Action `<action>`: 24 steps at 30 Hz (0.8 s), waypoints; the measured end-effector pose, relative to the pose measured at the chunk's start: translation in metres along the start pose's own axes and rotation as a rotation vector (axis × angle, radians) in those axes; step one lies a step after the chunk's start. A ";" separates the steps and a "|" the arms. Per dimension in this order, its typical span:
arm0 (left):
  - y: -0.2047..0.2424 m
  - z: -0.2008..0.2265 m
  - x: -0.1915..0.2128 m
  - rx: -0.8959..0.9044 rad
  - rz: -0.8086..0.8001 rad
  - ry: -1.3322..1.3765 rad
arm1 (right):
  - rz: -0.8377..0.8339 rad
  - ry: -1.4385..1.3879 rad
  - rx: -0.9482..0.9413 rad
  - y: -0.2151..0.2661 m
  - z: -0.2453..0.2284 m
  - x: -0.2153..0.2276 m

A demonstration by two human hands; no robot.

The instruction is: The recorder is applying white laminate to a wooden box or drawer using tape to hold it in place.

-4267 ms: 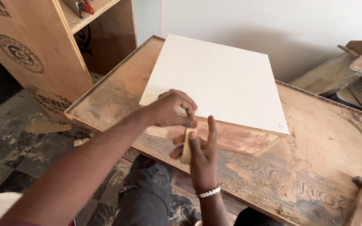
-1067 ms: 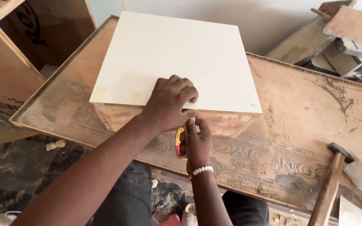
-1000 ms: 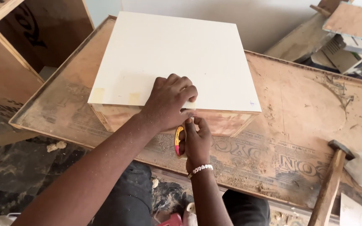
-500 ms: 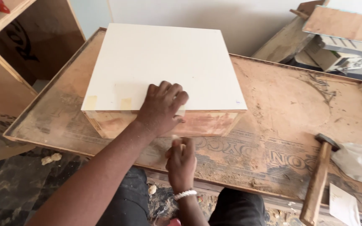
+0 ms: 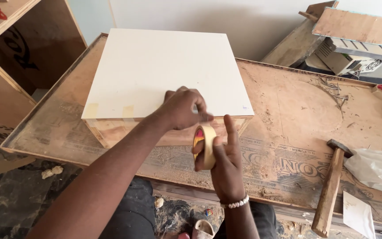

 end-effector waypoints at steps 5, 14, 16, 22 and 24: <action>-0.018 0.002 -0.014 -0.064 0.150 -0.176 | 0.142 -0.136 -0.067 -0.004 0.018 0.014; -0.021 0.006 -0.014 -0.125 0.304 -0.195 | 0.307 -0.037 -0.323 -0.013 0.047 0.036; -0.027 -0.003 -0.008 -0.127 0.335 -0.182 | 0.294 0.023 -0.333 -0.021 0.052 0.036; -0.025 -0.010 -0.013 -0.193 0.461 -0.316 | 0.287 0.160 -0.459 -0.029 0.065 0.039; -0.022 -0.014 -0.041 -0.252 0.326 -0.450 | 0.282 0.190 -0.459 -0.031 0.068 0.040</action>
Point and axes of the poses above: each hand's wrist, its own y-axis away from the middle knuckle, its own x-axis out of the back of the hand, z = x × y, the point moved 7 cm from there along -y, towards the middle knuckle, and after that the axes turned 10 degrees about y, right-handed, at the moved point
